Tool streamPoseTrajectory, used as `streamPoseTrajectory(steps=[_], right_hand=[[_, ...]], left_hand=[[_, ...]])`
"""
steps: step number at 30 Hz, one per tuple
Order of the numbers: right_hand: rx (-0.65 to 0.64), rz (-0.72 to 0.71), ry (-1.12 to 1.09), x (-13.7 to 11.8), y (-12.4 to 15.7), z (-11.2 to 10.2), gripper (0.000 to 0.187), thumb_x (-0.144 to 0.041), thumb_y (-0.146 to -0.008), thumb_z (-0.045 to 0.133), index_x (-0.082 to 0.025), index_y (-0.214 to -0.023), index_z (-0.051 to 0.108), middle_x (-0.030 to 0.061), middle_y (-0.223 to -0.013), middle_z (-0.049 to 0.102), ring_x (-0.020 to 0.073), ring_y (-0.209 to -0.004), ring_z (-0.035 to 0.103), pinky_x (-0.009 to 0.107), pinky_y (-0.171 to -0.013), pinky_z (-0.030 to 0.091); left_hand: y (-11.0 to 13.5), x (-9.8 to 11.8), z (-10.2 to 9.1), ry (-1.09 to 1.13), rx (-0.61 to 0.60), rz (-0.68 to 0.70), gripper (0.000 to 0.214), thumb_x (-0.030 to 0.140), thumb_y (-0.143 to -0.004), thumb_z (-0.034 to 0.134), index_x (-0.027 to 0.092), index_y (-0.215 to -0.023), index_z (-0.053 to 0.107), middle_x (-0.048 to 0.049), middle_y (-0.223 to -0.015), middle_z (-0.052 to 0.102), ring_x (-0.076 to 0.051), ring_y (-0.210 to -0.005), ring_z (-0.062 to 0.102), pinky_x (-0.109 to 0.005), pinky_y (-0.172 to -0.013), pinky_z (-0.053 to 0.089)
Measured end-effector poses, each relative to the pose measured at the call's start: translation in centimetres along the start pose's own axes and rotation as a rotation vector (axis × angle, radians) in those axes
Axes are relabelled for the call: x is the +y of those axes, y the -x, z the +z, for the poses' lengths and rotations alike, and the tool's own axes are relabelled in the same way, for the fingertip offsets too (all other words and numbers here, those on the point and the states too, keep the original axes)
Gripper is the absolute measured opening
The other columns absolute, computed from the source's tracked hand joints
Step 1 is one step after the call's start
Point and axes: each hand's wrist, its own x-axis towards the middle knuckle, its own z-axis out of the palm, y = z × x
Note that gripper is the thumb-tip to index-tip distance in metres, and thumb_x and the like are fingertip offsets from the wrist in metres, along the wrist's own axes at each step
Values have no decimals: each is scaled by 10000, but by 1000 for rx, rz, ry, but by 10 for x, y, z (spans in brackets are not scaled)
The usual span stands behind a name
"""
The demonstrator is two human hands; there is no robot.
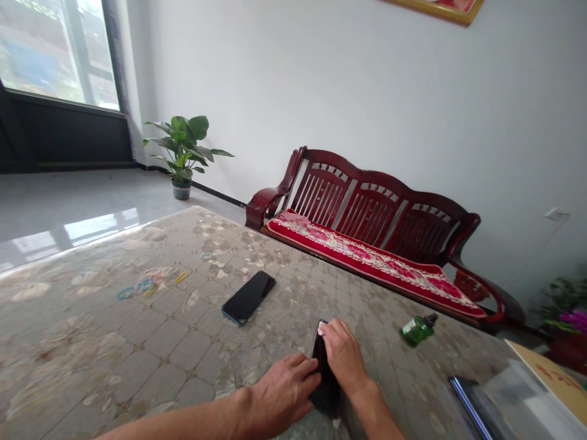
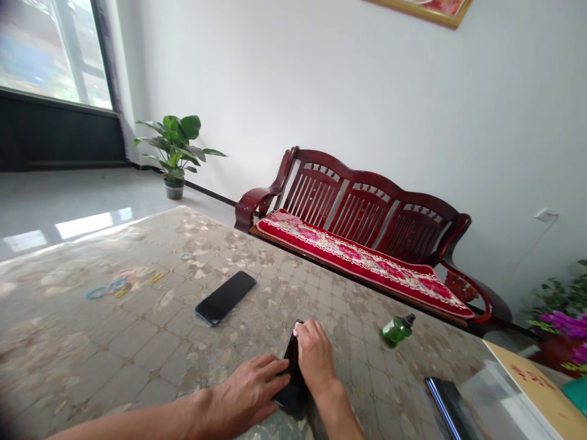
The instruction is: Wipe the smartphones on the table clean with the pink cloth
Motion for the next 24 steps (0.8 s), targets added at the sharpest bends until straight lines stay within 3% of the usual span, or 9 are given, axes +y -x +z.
streamPoseTrajectory(steps=[7,15,24], right_hand=[[-66,-48,-109,-10,21,-10,254,-54,-934,440,-246,-942,606,13,-898,611,176,-865,577,284,-772,451],[-7,30,-13,-2,-1,2,282,-22,-933,428,-231,-885,611,12,-854,620,160,-814,589,271,-778,450],[-60,-38,-111,-14,30,-16,255,-42,-917,457,-242,-951,612,7,-879,594,173,-850,571,279,-764,449]], left_hand=[[-1,2,-4,-3,-17,-1,241,311,-912,583,203,-1127,565,-68,-1228,594,-228,-1122,538,-342,-1020,437],[0,-1,-1,-6,-30,-17,276,313,-922,563,208,-1177,553,-74,-1270,579,-232,-1134,532,-350,-1022,439],[0,1,5,69,33,18,183,280,-877,619,206,-1041,587,-54,-1185,616,-227,-1124,530,-345,-1033,425]])
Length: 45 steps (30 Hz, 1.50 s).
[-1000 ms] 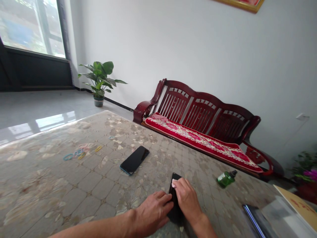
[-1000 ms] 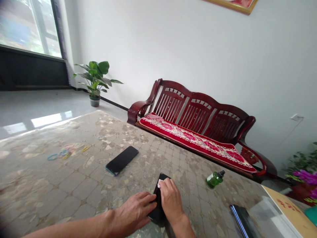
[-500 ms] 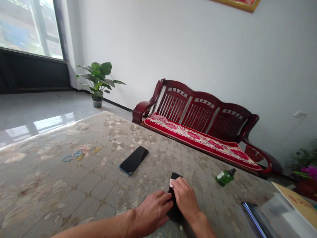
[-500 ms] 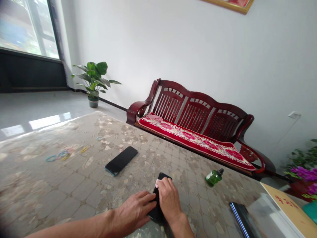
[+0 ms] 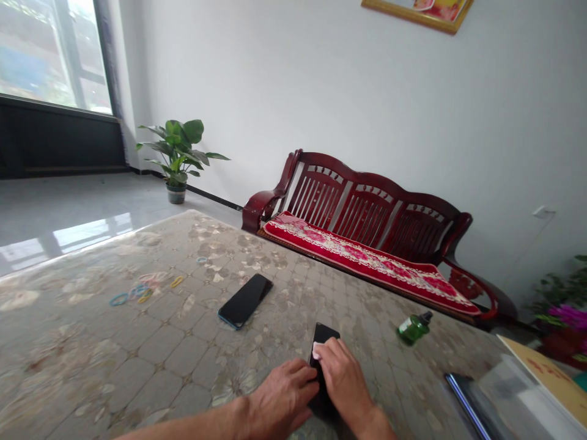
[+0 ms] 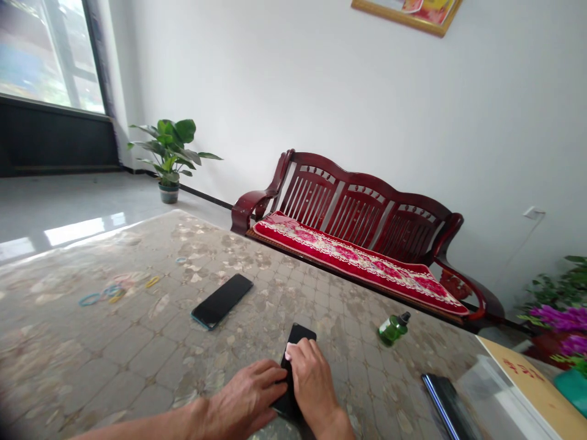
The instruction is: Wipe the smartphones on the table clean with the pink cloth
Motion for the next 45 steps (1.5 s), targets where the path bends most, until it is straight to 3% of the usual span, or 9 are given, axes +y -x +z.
streamPoseTrajectory(steps=[7,12,16,23,30,37,45], right_hand=[[73,107,79,15,-19,6,276,-72,-955,401,-233,-887,615,14,-839,614,165,-809,582,285,-756,446],[5,52,15,7,-4,-1,281,-50,-932,417,-238,-925,625,14,-873,607,169,-850,570,280,-757,446],[-11,32,-14,7,2,-5,286,-31,-911,441,-245,-932,630,8,-870,606,165,-845,574,272,-753,451],[75,110,97,25,-16,2,288,-58,-936,414,-230,-879,638,15,-815,617,165,-790,599,283,-748,455],[28,46,24,10,5,-4,276,-46,-928,434,-240,-934,630,9,-870,611,164,-835,581,275,-748,443],[109,146,108,26,-6,3,271,-49,-935,433,-228,-908,634,22,-834,620,177,-807,593,286,-753,441],[87,89,68,10,9,4,257,-53,-932,421,-242,-903,592,18,-869,595,181,-821,567,292,-737,438]], left_hand=[[0,1,0,-14,25,32,149,238,-871,622,196,-1009,585,-51,-1163,635,-218,-1089,557,-319,-999,448],[-1,2,-1,-31,3,39,108,229,-874,611,187,-971,587,-50,-1075,648,-214,-1059,564,-315,-992,452],[-3,2,0,-55,5,39,116,236,-900,576,185,-1003,590,-59,-1114,649,-217,-1083,562,-324,-1004,444],[-8,-3,3,-56,30,5,179,215,-899,579,180,-1075,591,-68,-1209,638,-221,-1115,563,-327,-1026,435],[-9,-2,0,-35,16,11,112,205,-893,586,185,-1003,593,-66,-1124,654,-222,-1098,567,-331,-1013,441],[-6,-3,2,-54,11,-2,256,224,-916,543,194,-1169,571,-74,-1274,614,-227,-1178,534,-337,-1054,418],[-5,-8,6,-28,15,2,310,239,-917,531,218,-1225,568,-63,-1306,606,-232,-1190,534,-334,-1064,421]])
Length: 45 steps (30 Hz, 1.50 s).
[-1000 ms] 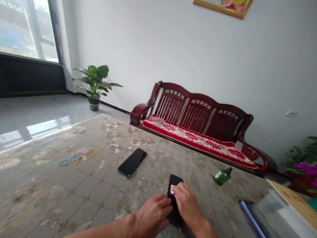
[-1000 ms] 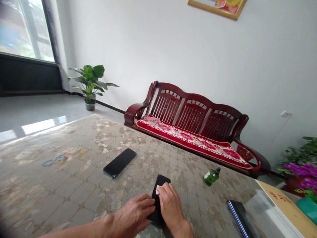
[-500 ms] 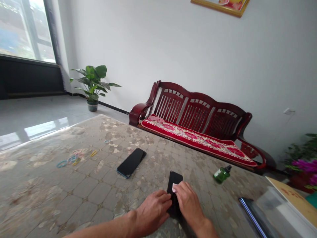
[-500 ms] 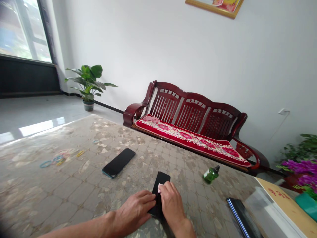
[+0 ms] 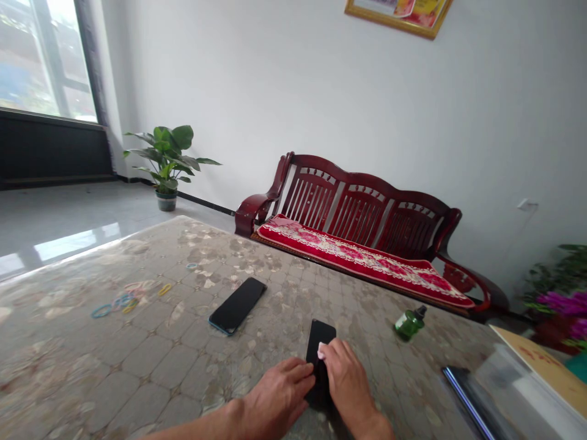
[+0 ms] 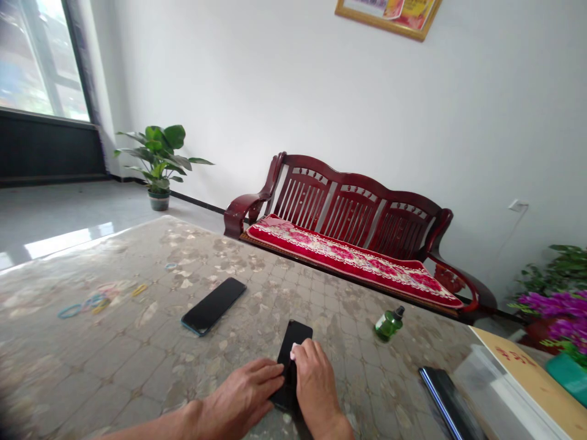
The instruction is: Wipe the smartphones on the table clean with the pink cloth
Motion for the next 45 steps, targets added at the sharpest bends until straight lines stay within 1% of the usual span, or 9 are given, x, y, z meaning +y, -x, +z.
streamPoseTrajectory(steps=[8,16,21,24,28,32,36,40,45], right_hand=[[30,26,34,21,-26,7,269,-42,-943,421,-227,-893,610,22,-847,604,177,-826,583,287,-777,457],[-45,-32,-52,7,0,-1,274,-37,-922,424,-234,-968,608,22,-893,596,180,-855,573,291,-763,464],[39,10,-1,19,-20,8,297,-43,-941,386,-225,-931,620,24,-852,613,173,-818,590,293,-776,463],[43,30,3,23,-30,11,339,-43,-954,344,-220,-865,619,26,-827,613,163,-779,588,287,-775,459],[-23,39,-54,14,-16,3,286,-41,-935,400,-224,-928,619,29,-880,610,177,-858,584,288,-790,454],[-71,1,-106,7,-1,-4,283,-24,-916,424,-233,-948,611,21,-909,598,178,-868,568,288,-786,456],[-39,21,-62,15,-12,4,294,-28,-933,407,-229,-980,617,27,-906,606,179,-875,576,294,-813,459],[-16,52,4,20,-28,11,322,-4,-929,381,-221,-939,619,31,-879,610,176,-841,584,294,-798,462],[-43,17,-39,10,-15,2,278,-20,-915,425,-223,-929,616,27,-883,601,181,-854,578,290,-777,463]], left_hand=[[1,-1,-1,-4,19,24,306,217,-909,552,198,-1214,576,-55,-1330,596,-222,-1201,533,-313,-1082,402],[1,0,-2,33,21,17,323,195,-885,567,212,-1208,573,-47,-1299,609,-213,-1185,537,-307,-1071,411],[1,1,-5,13,20,27,306,193,-903,542,194,-1207,581,-62,-1321,602,-224,-1189,542,-325,-1063,424],[1,3,-7,11,18,34,308,182,-901,547,184,-1207,584,-67,-1325,601,-228,-1195,541,-328,-1066,423],[1,3,-7,10,25,31,308,180,-890,574,183,-1198,588,-64,-1303,612,-228,-1178,550,-321,-1064,424],[1,1,-3,11,38,33,315,179,-883,586,194,-1197,581,-56,-1293,615,-223,-1185,542,-318,-1068,417],[1,-1,-1,2,41,35,297,185,-890,577,191,-1187,582,-61,-1298,613,-227,-1178,548,-322,-1058,426],[2,-2,2,0,55,44,282,184,-891,568,190,-1173,587,-62,-1298,615,-221,-1176,553,-320,-1064,420],[1,-1,0,15,55,37,275,183,-878,580,192,-1153,593,-59,-1268,630,-220,-1156,562,-316,-1048,432]])
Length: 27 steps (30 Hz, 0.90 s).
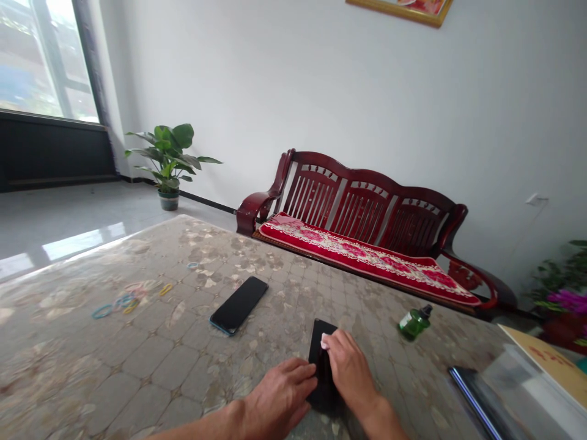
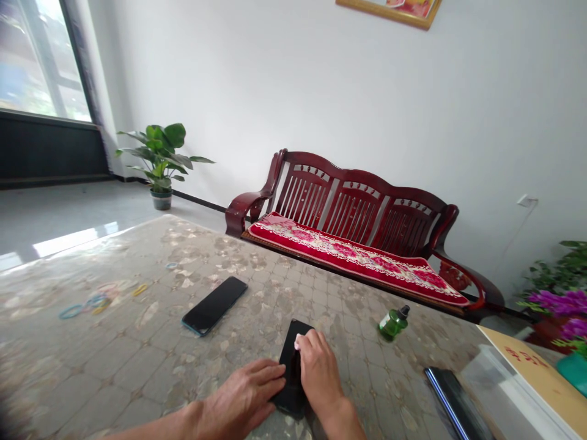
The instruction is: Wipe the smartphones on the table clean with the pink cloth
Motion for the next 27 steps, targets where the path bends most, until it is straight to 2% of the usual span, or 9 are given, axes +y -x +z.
streamPoseTrajectory(steps=[4,11,19,27], right_hand=[[-26,-39,-44,-3,6,-3,287,-19,-906,437,-236,-951,618,18,-892,599,177,-863,577,284,-785,464],[1,53,22,-1,-22,6,266,-31,-911,448,-226,-885,628,32,-878,616,184,-863,589,289,-818,462],[-106,-29,-74,-16,1,-4,272,-23,-902,442,-231,-915,616,14,-895,589,178,-885,554,280,-791,444],[-24,23,-13,-13,-25,3,266,-40,-924,423,-230,-861,599,21,-870,604,174,-860,581,284,-803,443]], left_hand=[[-1,1,-1,-14,-4,5,262,196,-888,577,187,-1150,591,-71,-1260,633,-229,-1147,565,-330,-1041,438],[0,-2,3,-11,14,14,113,167,-895,560,203,-993,605,-52,-1138,670,-211,-1064,602,-323,-981,473],[-3,1,3,-32,26,18,42,159,-881,578,197,-863,582,-23,-1005,679,-202,-991,612,-298,-915,491],[1,-3,7,-64,51,67,103,157,-921,512,196,-850,576,-31,-968,679,-193,-931,618,-288,-855,495]])
